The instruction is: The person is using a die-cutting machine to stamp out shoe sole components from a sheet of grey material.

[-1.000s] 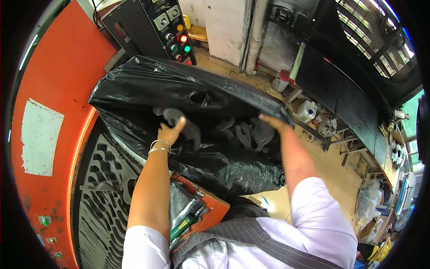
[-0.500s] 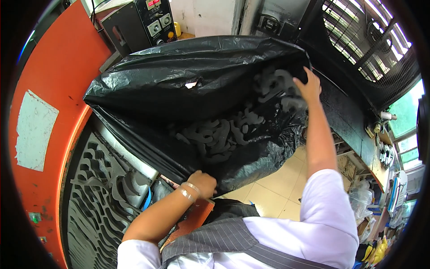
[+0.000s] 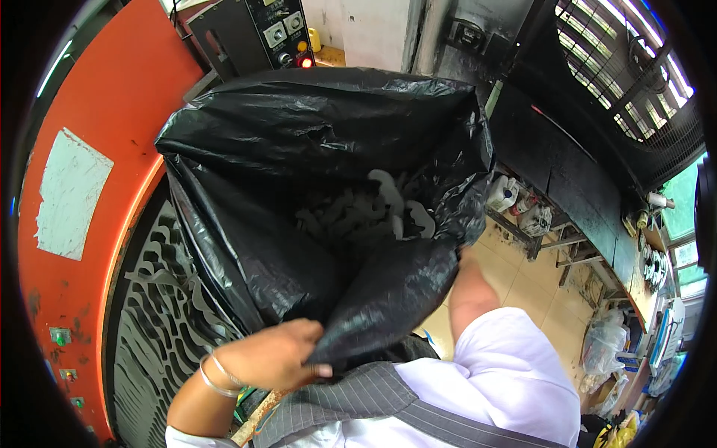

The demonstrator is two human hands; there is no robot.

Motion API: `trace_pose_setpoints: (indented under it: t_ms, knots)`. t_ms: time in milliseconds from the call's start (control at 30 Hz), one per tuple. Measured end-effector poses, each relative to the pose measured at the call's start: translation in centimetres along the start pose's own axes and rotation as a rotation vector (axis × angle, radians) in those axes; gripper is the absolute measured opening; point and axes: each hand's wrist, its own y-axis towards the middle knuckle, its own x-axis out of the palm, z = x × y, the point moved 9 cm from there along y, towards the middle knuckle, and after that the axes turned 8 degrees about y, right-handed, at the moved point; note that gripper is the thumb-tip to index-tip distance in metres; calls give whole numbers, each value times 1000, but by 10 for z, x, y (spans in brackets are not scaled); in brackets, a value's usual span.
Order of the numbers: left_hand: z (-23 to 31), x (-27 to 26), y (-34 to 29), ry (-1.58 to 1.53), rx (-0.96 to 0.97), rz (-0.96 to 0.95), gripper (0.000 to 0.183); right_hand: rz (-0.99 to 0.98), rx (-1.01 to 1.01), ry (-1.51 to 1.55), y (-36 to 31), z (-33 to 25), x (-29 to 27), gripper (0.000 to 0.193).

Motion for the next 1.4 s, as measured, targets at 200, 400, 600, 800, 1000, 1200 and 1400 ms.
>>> trace_pose_setpoints:
  t_ms: [200,400,600,800,1000,1200,1400]
  knots:
    - [-24,-114,12,201,-278,671,12,-299,-614,828,10,-380,-146,18]
    - [66,-204,-48,164,208,1470,8,-63,-1131,715,-156,-575,-349,18]
    - [128,-143,-13,358,600,215,47,241,-1307,467,-226,-606,-463,19]
    - [11,-101,71,-225,252,426,75,175,-1096,566,-180,-567,-490,20]
    - [-112,22,94,382,-448,-180,96,-108,-867,556,-138,-458,-396,29]
    - [-110,41,90,553,-353,-83,30,551,-855,-803,-187,-435,-322,54]
    - [-61,75,64,671,-322,6,16,-137,-1425,-613,-346,-444,-104,54]
